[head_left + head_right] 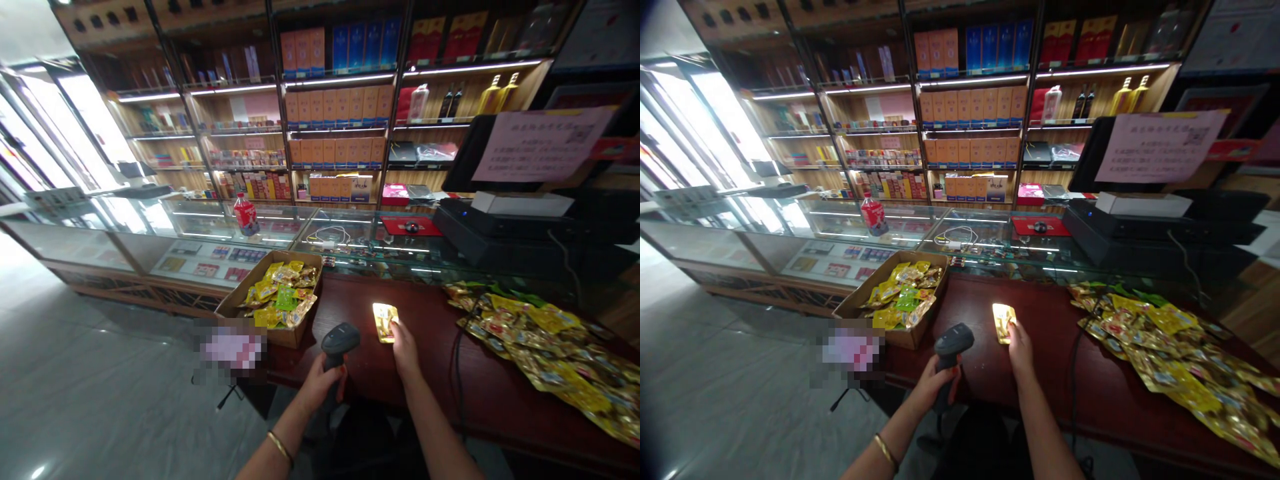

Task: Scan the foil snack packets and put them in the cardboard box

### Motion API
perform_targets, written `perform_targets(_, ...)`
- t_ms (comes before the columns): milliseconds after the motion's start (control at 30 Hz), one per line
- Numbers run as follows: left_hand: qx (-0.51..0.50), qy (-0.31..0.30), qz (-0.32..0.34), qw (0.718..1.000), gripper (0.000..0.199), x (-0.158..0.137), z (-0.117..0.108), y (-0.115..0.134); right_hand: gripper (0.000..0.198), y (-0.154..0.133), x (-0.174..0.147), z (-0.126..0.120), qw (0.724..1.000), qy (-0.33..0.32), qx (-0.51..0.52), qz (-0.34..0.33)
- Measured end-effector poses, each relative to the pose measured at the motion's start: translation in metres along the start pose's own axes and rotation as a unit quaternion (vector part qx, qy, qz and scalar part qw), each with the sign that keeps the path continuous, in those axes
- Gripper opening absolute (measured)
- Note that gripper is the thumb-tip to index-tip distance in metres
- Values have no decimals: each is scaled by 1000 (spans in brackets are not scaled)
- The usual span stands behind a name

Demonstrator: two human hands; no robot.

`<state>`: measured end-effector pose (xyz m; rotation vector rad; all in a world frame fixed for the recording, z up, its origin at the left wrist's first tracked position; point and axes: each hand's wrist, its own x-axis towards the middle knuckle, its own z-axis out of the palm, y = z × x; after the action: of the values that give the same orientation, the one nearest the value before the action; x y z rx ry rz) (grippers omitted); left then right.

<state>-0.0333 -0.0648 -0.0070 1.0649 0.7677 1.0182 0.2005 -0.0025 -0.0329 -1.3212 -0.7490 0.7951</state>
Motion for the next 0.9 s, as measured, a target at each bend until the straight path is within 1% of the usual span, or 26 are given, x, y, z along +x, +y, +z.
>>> perform_targets(133, 2, -9, -3, 1000, 41, 0, 1, 3, 40, -3, -1, -1, 1000, -14, 7, -4)
perform_targets(267, 7, -5, -9, 1000, 40, 0, 1, 3, 40, -2, 0, 0, 1000, 1, 5, -7)
perform_targets(367, 6, -8, -7, 1000, 40, 0, 1, 1, 40, 0, 1, 0, 1000, -2, 6, -8)
perform_targets(533, -12, 28, -3, 1000, 36, 4, 0, -2, 40, 3, 1, 0, 1000, 6, -5, 6)
perform_targets(600, -11, 18, -8, 1000, 34, 5, 0, -1, 41, 3, 1, 0, 1000, 3, -5, 11)
perform_targets(667, -6, -10, -14, 1000, 34, 5, -1, 0, 43, 3, 1, 0, 1000, 1, -3, 11)
perform_targets(733, -6, -24, -14, 1000, 35, 5, -2, 1, 43, 2, 0, 0, 1000, -3, -4, 7)
perform_targets(833, -12, -14, -9, 1000, 40, 3, -3, 2, 43, 1, -2, 1, 1000, -17, 6, 8)
perform_targets(900, -11, -8, -12, 1000, 41, 2, -3, 1, 45, 0, -4, 2, 1000, -25, 15, 3)
